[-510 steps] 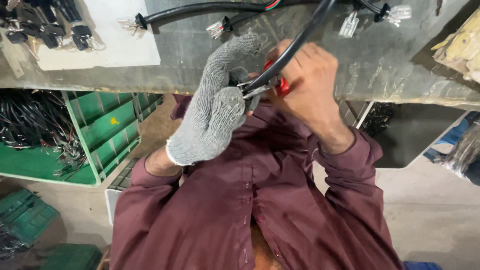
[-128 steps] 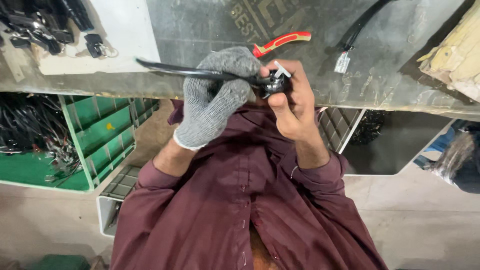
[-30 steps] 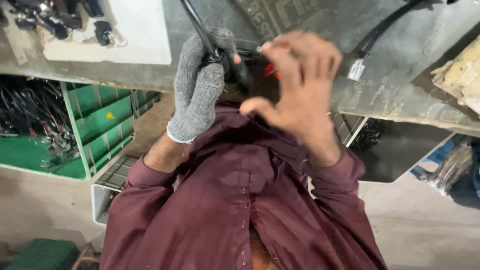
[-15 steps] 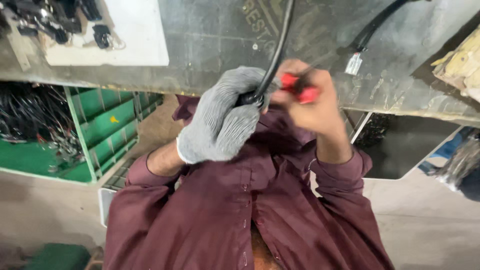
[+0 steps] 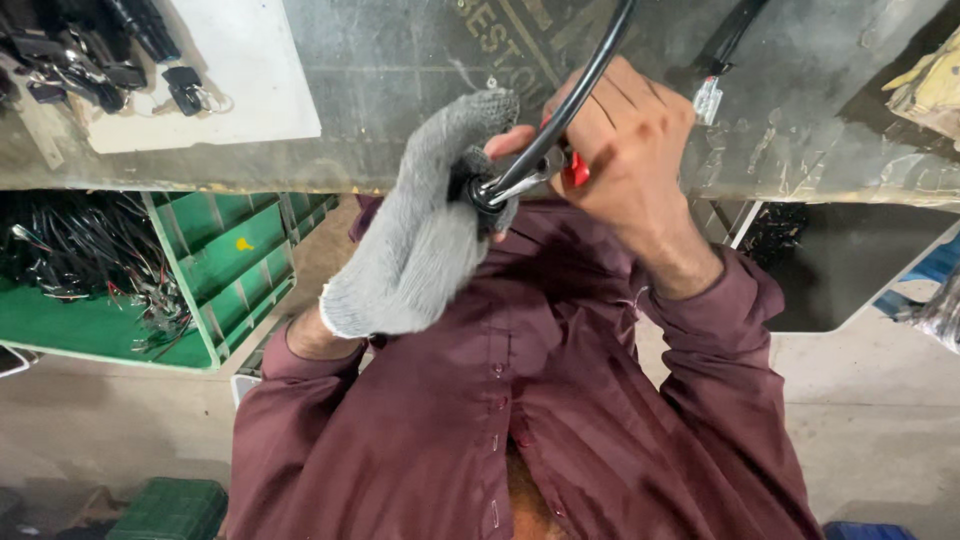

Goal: The person uses pliers to crimp black wire connectors onto the ends of wires. The person repeatedly picks up a wire, positions the connector, and uses pliers to secure it. The person works at a bench with multiple wires and tools visible.

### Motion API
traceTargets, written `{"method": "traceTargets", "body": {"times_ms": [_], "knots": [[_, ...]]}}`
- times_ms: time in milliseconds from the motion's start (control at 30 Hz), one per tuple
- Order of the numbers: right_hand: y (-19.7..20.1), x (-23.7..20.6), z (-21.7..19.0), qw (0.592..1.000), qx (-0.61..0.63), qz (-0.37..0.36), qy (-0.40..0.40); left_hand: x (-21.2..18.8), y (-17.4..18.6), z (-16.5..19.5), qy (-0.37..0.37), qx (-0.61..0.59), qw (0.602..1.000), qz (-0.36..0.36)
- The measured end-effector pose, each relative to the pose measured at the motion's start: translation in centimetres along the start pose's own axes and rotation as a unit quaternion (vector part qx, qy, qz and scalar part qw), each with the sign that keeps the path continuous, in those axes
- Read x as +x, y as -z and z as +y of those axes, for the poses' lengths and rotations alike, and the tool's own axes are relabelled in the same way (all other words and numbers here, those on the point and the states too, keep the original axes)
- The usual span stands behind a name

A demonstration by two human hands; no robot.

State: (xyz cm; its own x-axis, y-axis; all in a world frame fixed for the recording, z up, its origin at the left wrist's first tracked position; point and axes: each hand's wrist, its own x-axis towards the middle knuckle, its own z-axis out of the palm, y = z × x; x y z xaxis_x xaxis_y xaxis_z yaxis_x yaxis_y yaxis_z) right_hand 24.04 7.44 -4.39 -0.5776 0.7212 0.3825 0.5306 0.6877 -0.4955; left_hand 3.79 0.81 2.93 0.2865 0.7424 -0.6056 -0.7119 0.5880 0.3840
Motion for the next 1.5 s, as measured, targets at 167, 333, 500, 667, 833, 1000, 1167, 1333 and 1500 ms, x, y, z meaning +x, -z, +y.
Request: {"method": "traceTargets", "body": {"times_ms": [167, 333, 500, 667, 833, 1000, 1167, 1333, 1500], "knots": [[-0.4, 0.1, 0.0, 0.997, 0.065, -0.020, -0.020, -0.7, 2.2, -0.1, -0.326, 0.588, 0.733, -0.101], [-0.7, -0.5, -2.1, 0.994, 0.083, -0.015, -0.063, -0.3, 5.1, -3.2, -0.395, 0.671, 0.627, 0.028], [-0.3, -0.7, -2.6, 0.995, 0.007, -0.035, -0.089, 0.4, 5.7, -4.9, -0.402, 0.689, 0.598, 0.075], [-0.1, -2.1, -3.0, 0.988, -0.008, -0.062, -0.143, 0.3, 5.9, -5.0, -0.427, 0.766, 0.469, 0.109], [-0.6, -2.7, -3.7, 0.979, 0.038, -0.059, -0.190, 0.6, 6.5, -4.8, -0.434, 0.779, 0.443, 0.088], [-0.1, -1.8, -5.4, 0.981, 0.137, -0.008, -0.134, 1.1, 5.8, -2.8, -0.474, 0.757, 0.446, 0.063], [-1.1, -0.8, -4.1, 0.986, 0.057, -0.005, -0.158, -0.3, 2.9, -1.0, -0.361, 0.722, 0.588, 0.042], [-3.4, 0.0, -0.6, 0.987, 0.146, 0.066, 0.010, -1.6, 2.3, 1.0, -0.238, 0.517, 0.806, -0.166], [-2.4, 1.1, -0.4, 0.983, 0.182, -0.005, -0.023, -2.0, 2.2, 0.4, -0.220, 0.470, 0.845, -0.125]]}}
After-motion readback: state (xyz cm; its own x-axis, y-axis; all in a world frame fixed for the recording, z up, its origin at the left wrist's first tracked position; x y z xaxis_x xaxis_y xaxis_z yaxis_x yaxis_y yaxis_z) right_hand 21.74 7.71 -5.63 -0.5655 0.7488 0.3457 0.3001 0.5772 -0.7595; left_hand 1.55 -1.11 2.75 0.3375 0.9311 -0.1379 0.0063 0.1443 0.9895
